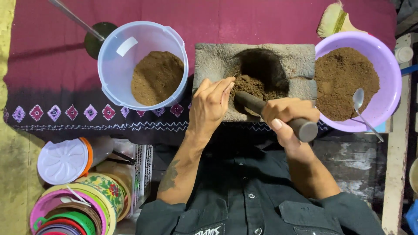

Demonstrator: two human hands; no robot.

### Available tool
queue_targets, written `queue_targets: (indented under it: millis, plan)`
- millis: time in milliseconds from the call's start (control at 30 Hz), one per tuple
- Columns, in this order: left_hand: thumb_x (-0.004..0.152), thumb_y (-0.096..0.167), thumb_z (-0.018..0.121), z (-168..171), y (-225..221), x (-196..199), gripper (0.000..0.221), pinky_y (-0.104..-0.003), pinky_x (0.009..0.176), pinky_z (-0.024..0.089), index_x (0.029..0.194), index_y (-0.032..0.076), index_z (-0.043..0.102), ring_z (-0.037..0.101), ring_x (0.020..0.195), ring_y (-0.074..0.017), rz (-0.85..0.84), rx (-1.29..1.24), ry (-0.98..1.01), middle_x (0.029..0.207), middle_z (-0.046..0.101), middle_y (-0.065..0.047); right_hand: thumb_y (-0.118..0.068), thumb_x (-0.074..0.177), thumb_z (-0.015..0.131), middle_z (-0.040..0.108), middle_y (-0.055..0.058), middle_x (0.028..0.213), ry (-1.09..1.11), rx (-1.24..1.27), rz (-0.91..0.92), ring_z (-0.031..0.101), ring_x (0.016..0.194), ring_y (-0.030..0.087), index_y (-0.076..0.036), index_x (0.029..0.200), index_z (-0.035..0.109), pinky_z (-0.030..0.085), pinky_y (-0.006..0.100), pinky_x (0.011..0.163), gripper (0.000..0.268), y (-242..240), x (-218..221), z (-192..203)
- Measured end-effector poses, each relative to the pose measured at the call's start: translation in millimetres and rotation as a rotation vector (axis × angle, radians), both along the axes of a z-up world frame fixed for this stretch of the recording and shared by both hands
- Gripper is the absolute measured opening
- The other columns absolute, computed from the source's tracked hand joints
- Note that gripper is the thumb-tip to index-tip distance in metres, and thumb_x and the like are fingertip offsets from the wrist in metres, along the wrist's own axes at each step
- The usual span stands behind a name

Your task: Grinding and mixing brown material in a stone mortar using a wooden pestle and a spoon

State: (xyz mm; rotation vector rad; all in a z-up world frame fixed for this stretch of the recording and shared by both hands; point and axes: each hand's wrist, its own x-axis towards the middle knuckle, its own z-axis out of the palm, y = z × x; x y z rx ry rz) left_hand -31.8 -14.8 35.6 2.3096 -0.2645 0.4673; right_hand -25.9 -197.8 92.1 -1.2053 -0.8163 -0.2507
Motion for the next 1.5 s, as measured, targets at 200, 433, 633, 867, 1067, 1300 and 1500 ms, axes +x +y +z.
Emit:
queue_targets:
  millis: [200,433,633,867,1067,1300,1500]
  plan:
    - [0.105,0.015,0.063,-12.5,-3.2,0.5,0.021,-0.032,0.065,0.050,0.121,0.004,0.071,0.053,0.074,-0.0199,0.048,0.070,-0.111,0.087,0.078,-0.004,-0.006,0.088,0.048,0.035,0.004,0.053,0.225,-0.164,-0.101,0.032,0.045,0.014,-0.007,0.063,0.035,0.033,0.030,0.044,0.028,-16.4,-21.9,45.3]
    - [0.103,0.012,0.066,-11.2,-1.9,0.9,0.021,-0.032,0.066,0.050,0.122,0.004,0.071,0.052,0.075,-0.0195,0.046,0.072,-0.105,0.085,0.076,-0.004,-0.002,0.082,0.047,0.022,0.008,0.052,0.154,-0.301,-0.078,0.024,0.043,0.020,-0.004,0.058,0.024,0.024,0.034,0.047,0.033,-4.8,-11.5,64.8]
    - [0.107,0.015,0.056,-12.2,-0.7,0.9,0.021,-0.030,0.070,0.051,0.123,0.011,0.069,0.066,0.074,-0.0207,0.023,0.023,0.000,0.095,0.079,-0.011,0.000,0.086,0.059,0.039,0.003,0.040,-0.131,-0.171,0.068,0.038,0.031,0.019,-0.010,0.048,0.045,0.033,0.032,0.035,0.042,-7.9,1.6,17.1]
    - [0.108,0.014,0.053,-4.6,1.5,0.6,0.023,-0.029,0.070,0.051,0.123,0.009,0.070,0.064,0.074,-0.0197,0.020,0.024,0.015,0.093,0.078,-0.011,-0.005,0.084,0.056,0.033,0.001,0.039,-0.082,-0.323,0.004,0.032,0.030,0.016,-0.013,0.048,0.039,0.033,0.028,0.033,0.041,-20.2,-18.5,73.2]
    - [0.109,0.019,0.054,-7.1,-1.4,5.1,0.023,-0.029,0.070,0.051,0.121,0.010,0.071,0.064,0.073,-0.0190,0.031,0.051,0.011,0.090,0.078,-0.011,-0.001,0.087,0.061,0.040,0.004,0.043,-0.201,-0.275,0.027,0.040,0.034,0.022,-0.009,0.051,0.047,0.038,0.032,0.038,0.039,-21.9,-0.1,6.4]
    - [0.109,0.020,0.053,-4.3,3.3,6.1,0.026,-0.029,0.070,0.051,0.119,0.007,0.073,0.063,0.070,-0.0183,0.025,0.050,0.062,0.077,0.076,-0.010,0.000,0.087,0.059,0.036,0.004,0.042,-0.248,-0.191,0.071,0.037,0.031,0.019,-0.010,0.051,0.045,0.035,0.029,0.034,0.039,-27.0,-9.8,36.6]
    - [0.108,0.020,0.053,-11.7,-11.7,52.3,0.031,-0.027,0.040,0.048,0.116,-0.003,0.073,0.061,0.054,-0.0152,0.017,0.085,0.108,0.068,0.069,-0.008,-0.009,0.086,0.049,0.032,0.008,0.048,-0.226,-0.164,-0.009,0.031,0.038,0.023,-0.006,0.055,0.031,0.034,0.033,0.041,0.035,-44.0,-30.8,52.6]
